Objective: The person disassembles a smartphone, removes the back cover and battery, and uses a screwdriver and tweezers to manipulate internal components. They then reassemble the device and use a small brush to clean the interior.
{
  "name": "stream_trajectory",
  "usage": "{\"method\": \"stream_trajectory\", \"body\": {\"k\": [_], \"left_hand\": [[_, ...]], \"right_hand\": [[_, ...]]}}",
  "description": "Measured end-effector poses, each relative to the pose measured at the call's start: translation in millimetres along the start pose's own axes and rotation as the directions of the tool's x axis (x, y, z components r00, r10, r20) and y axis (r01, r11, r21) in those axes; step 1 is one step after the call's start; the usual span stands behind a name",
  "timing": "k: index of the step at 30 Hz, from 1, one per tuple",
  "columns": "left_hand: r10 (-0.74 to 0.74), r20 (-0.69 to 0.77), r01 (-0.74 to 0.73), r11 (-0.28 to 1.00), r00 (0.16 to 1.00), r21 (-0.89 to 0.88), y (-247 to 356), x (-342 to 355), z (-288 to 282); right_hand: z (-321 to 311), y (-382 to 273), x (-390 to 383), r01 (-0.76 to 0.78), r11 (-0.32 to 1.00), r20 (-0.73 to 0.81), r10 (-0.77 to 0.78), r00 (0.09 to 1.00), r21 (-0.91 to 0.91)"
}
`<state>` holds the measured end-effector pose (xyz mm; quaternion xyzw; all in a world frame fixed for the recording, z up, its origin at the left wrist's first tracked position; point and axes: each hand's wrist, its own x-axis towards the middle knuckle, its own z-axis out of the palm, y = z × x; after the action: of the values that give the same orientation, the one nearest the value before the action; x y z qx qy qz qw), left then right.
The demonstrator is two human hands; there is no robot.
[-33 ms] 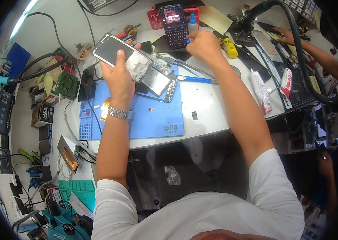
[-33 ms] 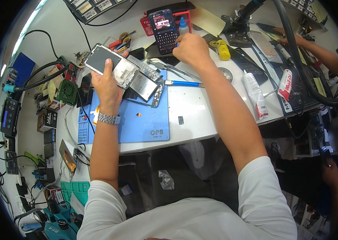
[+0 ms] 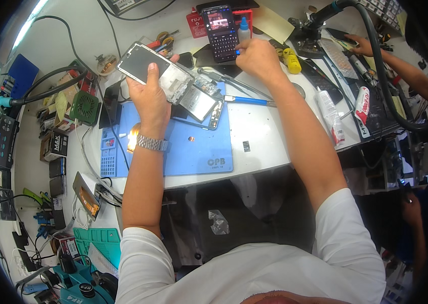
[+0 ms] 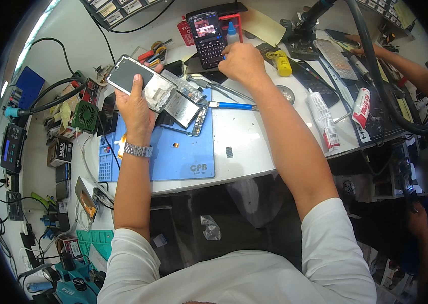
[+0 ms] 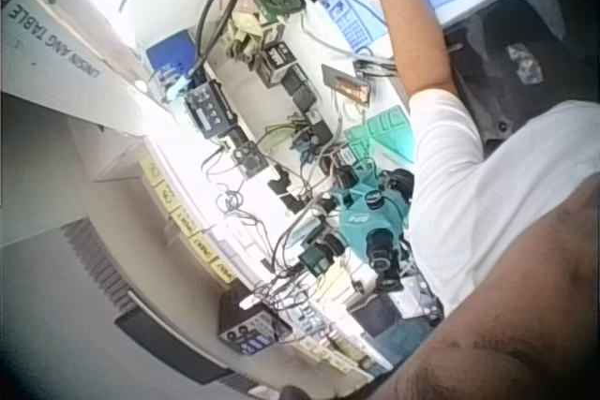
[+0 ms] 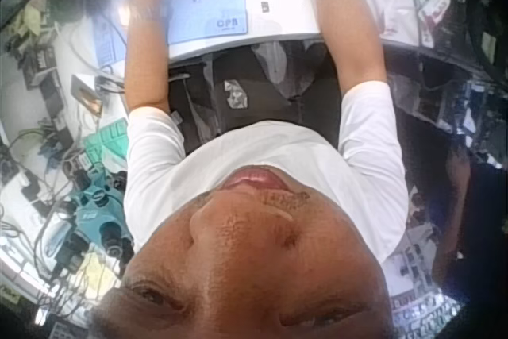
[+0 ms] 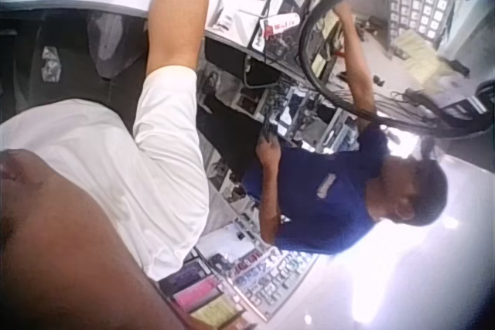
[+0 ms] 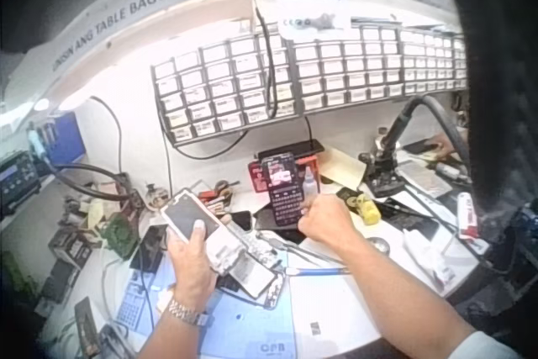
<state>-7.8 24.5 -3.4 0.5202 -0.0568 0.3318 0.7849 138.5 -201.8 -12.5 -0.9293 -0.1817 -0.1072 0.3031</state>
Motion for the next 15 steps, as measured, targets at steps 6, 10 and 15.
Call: {"method": "stream_trajectory", "body": {"k": [6,10,15], "left_hand": [[0.000,-0.005,0.000,1.000,1.000,0.015,1,0,2],[-0.021,-0.010,0.021,1.000,1.000,0.014,3,0,4],[-0.025,-0.013,0.025,1.000,1.000,0.012,3,0,4]], "right_hand": [[3,0,0,0.049,0.999,-0.004,-0.049,0.999,0.015],[8,-2,-3,0.106,0.991,-0.048,-0.102,0.994,0.078],[11,-5,-5,0.124,0.987,-0.031,-0.122,0.992,0.097]]}}
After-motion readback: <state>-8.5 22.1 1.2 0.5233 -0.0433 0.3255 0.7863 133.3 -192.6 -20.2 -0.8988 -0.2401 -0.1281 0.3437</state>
